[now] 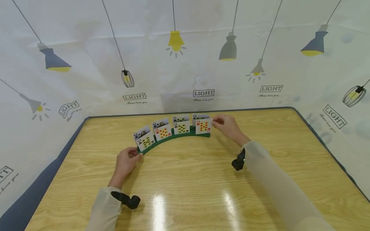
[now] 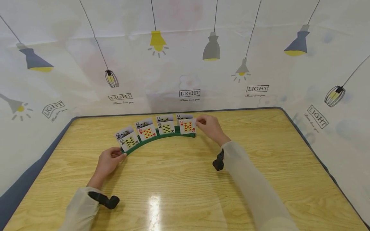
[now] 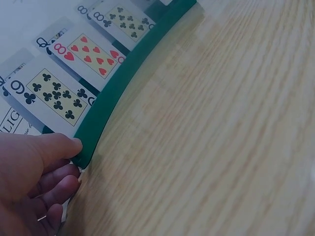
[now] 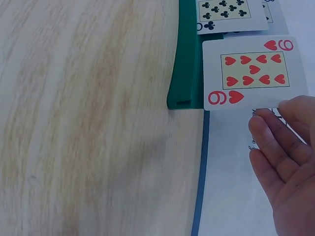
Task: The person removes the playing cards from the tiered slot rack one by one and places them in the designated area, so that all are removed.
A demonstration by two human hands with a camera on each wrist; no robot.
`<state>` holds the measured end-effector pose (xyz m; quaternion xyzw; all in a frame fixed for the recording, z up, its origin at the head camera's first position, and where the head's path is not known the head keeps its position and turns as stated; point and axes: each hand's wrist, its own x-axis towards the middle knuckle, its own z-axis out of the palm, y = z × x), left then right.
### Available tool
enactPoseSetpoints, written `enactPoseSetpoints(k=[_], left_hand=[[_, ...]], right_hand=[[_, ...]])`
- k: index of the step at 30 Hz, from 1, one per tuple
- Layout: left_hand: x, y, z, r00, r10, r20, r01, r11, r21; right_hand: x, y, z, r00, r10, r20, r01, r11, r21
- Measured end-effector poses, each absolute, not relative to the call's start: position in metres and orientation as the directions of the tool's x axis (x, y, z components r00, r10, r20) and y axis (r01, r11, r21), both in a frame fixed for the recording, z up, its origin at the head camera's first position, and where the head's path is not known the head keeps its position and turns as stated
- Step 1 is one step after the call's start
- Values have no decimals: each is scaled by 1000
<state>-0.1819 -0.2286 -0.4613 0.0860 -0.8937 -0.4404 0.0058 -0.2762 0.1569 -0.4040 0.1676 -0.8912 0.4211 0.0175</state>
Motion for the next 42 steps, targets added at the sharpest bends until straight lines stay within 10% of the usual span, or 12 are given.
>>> enactPoseSetpoints(k=[42], left_hand=[[-181,-229,-459,-988,-144,-60,-135,597,791]], right_hand=[[-308,241,-388,-959,-283,-17,-199,715,-671]])
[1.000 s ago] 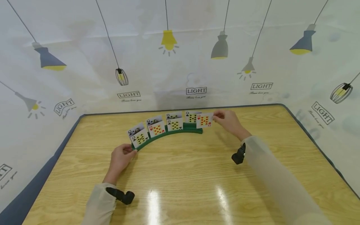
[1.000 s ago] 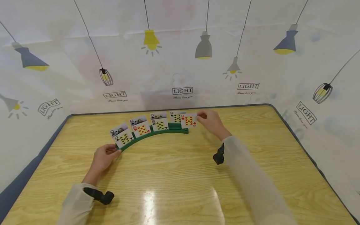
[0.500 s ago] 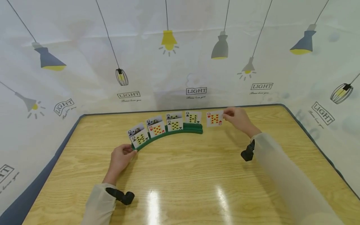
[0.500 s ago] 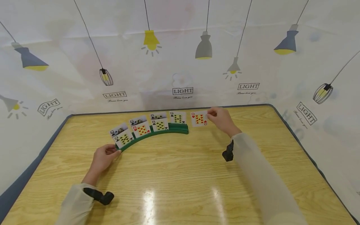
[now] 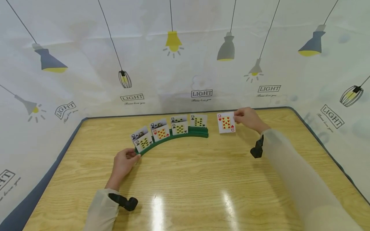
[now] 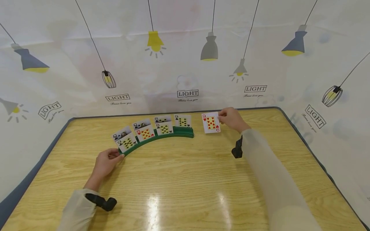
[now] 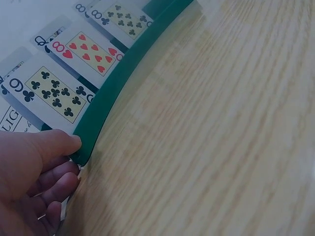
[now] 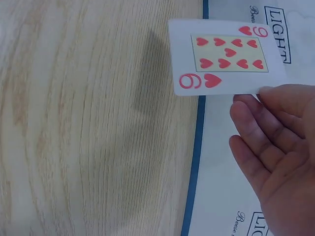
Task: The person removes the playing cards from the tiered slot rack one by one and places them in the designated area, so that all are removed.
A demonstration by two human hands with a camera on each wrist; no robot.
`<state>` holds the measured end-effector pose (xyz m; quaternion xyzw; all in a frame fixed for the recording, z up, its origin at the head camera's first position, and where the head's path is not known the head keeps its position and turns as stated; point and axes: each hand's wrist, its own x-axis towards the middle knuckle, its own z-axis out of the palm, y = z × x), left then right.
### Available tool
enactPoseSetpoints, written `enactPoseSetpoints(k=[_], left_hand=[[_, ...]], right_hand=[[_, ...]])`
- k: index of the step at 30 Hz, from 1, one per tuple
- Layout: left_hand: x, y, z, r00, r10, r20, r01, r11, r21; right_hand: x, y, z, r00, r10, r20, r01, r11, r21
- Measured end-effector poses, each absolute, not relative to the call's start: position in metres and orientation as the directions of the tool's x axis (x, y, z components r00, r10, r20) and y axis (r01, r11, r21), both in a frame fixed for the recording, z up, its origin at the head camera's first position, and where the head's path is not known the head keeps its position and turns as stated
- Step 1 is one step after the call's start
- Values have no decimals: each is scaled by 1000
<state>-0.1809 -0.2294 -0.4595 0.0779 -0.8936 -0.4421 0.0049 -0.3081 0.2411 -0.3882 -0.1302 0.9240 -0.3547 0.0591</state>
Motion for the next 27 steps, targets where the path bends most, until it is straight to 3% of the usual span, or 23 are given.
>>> enactPoseSetpoints(k=[9,27], left_hand=[[-181,-231,-462,-986,-150,-69,-146,598,788],[-180,-229,-460,-985,-155,-74,-153,592,792]], right_hand=[[-324,246,-402,-936,-314,-159,-101,671,-734],[-330,249,-434,-957,-193,-217,22,695,-719]])
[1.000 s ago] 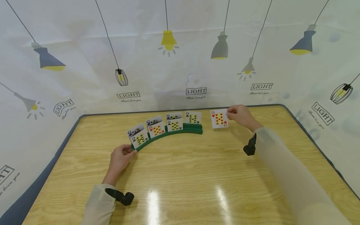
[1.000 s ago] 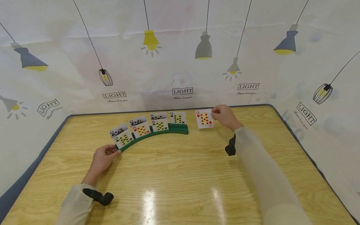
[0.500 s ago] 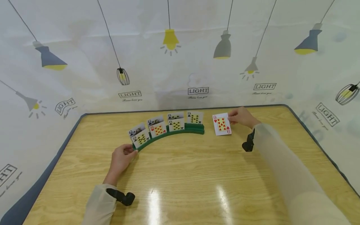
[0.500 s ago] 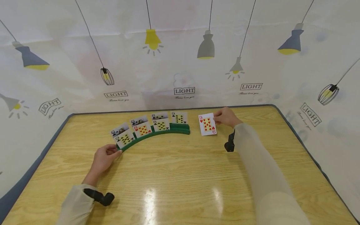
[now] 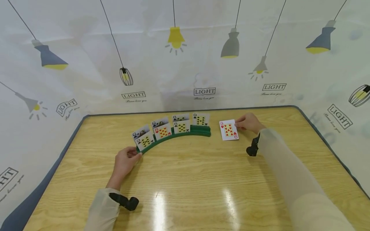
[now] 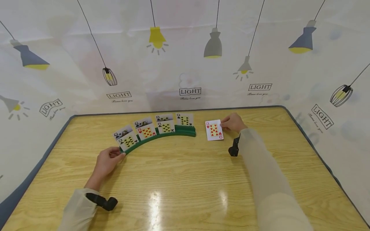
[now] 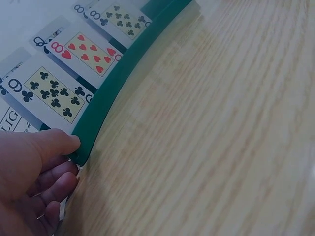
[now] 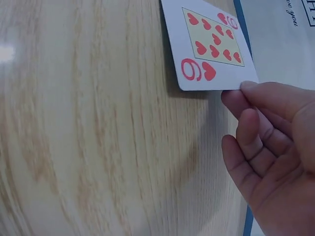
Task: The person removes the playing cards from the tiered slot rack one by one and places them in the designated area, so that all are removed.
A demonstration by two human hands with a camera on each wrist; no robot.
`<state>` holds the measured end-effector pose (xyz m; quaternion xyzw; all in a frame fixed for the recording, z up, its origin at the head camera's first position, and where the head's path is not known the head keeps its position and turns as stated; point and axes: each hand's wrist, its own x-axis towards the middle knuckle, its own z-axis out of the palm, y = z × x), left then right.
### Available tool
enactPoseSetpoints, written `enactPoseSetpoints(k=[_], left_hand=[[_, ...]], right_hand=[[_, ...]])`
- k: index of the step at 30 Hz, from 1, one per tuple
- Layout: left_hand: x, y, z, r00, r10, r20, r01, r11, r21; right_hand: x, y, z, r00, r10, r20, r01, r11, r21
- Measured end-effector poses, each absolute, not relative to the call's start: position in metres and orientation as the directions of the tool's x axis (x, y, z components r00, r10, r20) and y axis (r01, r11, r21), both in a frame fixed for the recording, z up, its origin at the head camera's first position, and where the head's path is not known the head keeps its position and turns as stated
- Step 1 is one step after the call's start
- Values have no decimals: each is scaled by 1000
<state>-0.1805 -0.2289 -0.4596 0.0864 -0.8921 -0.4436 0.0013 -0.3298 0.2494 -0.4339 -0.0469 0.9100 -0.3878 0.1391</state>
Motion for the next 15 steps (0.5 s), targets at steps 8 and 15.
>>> enactPoseSetpoints(k=[8,15], left_hand=[[-180,-228,-457,-985,-154,-71,-150,592,792],[-180,-229,-458,-985,-158,-75,-154,586,795]], right_hand=[[-327,250,-439,-960,-141,-242,79,693,-717],[-325,250,-440,-961,-140,-240,75,702,-708]])
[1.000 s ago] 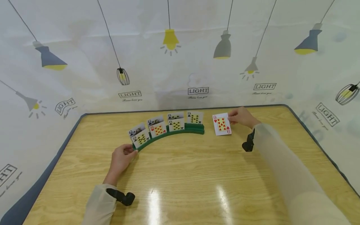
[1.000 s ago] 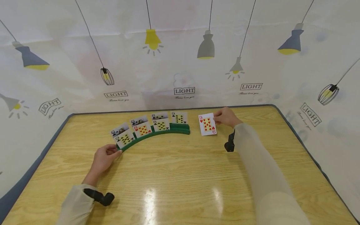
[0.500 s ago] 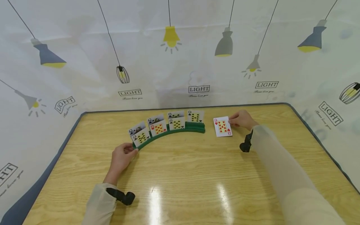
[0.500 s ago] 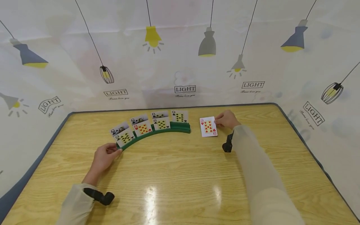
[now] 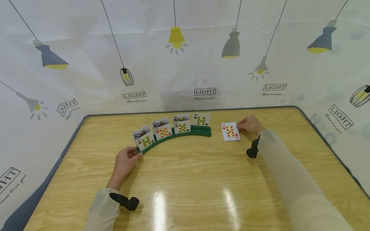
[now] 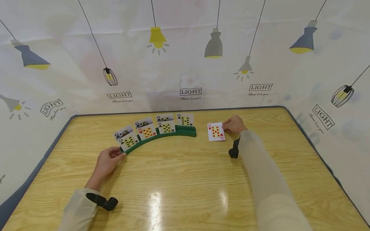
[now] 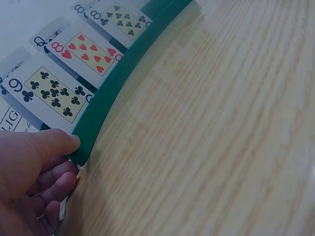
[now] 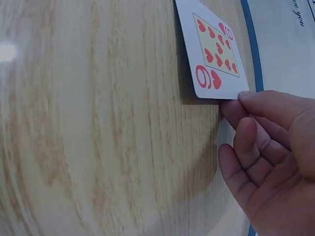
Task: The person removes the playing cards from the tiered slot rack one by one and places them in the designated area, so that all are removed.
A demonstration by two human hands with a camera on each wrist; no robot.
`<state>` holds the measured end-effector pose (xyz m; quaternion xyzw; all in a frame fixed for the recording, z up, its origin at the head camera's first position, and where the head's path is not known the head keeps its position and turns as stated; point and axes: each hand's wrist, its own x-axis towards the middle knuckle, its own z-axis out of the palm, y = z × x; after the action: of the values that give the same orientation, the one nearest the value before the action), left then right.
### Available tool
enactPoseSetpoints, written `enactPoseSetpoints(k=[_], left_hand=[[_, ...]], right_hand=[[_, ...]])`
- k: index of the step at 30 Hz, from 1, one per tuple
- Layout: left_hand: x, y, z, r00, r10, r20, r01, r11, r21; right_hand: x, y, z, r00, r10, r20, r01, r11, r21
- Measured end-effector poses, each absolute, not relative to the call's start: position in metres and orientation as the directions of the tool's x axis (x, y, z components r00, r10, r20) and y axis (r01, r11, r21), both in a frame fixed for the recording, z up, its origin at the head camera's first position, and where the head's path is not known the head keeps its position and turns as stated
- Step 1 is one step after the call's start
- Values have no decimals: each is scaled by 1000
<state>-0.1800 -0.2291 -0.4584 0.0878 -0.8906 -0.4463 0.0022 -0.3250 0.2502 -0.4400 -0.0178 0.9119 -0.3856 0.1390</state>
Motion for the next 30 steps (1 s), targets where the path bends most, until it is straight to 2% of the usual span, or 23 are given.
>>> enactPoseSetpoints(k=[16,26,30], left_hand=[[-181,-227,-460,-987,-151,-58,-137,588,797],[-182,-229,-462,-987,-151,-55,-135,591,796],[-180,-229,-462,-988,-149,-49,-129,592,796]], right_hand=[[-320,255,-440,-963,-137,-233,93,641,-762],[-319,253,-432,-967,-179,-179,17,662,-750],[-317,245,-420,-962,-193,-193,27,637,-770]])
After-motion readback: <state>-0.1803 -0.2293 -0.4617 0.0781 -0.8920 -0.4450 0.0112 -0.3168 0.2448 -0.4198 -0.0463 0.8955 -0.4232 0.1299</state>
